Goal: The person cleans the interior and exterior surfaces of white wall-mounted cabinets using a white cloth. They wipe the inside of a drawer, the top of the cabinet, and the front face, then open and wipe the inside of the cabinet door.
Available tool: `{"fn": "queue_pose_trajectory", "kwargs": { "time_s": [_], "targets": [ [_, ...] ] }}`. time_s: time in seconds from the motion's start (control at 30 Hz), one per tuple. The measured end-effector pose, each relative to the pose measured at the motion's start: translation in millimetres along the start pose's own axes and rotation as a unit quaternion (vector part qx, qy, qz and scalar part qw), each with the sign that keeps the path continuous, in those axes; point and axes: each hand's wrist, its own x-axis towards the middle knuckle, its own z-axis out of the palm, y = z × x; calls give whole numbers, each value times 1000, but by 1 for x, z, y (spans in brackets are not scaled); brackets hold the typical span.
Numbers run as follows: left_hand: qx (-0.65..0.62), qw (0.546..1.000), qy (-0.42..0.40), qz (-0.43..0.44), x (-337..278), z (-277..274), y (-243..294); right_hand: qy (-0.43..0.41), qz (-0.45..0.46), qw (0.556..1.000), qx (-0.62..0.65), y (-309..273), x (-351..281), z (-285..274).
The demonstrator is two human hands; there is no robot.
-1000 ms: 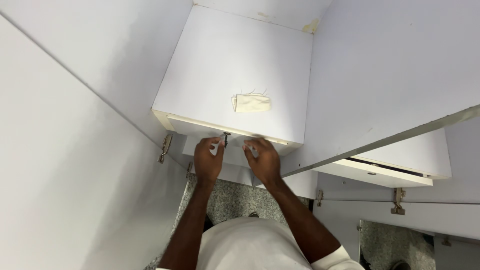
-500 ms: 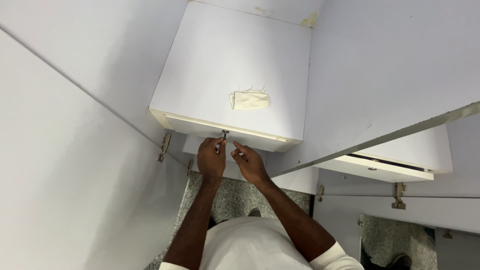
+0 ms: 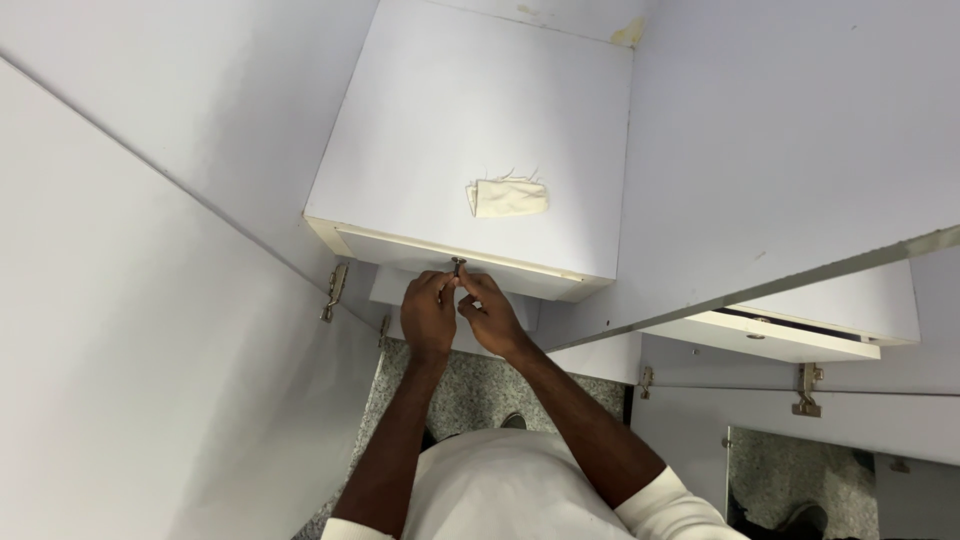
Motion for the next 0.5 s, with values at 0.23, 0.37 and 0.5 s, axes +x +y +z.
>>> {"fn": "queue_pose_trajectory", "kwargs": {
  "time_s": [0.23,0.37,0.5],
  "targets": [
    [57,998,-5,35,1,5,-6,7,-54,999,-2,16,10,2],
    [67,995,0,76,1,1,-3,5,-66,995,70,23,14,5],
    [63,996,-9,58,1,1,-6,-5,-49,993,104,27,10,4]
  ]
}}
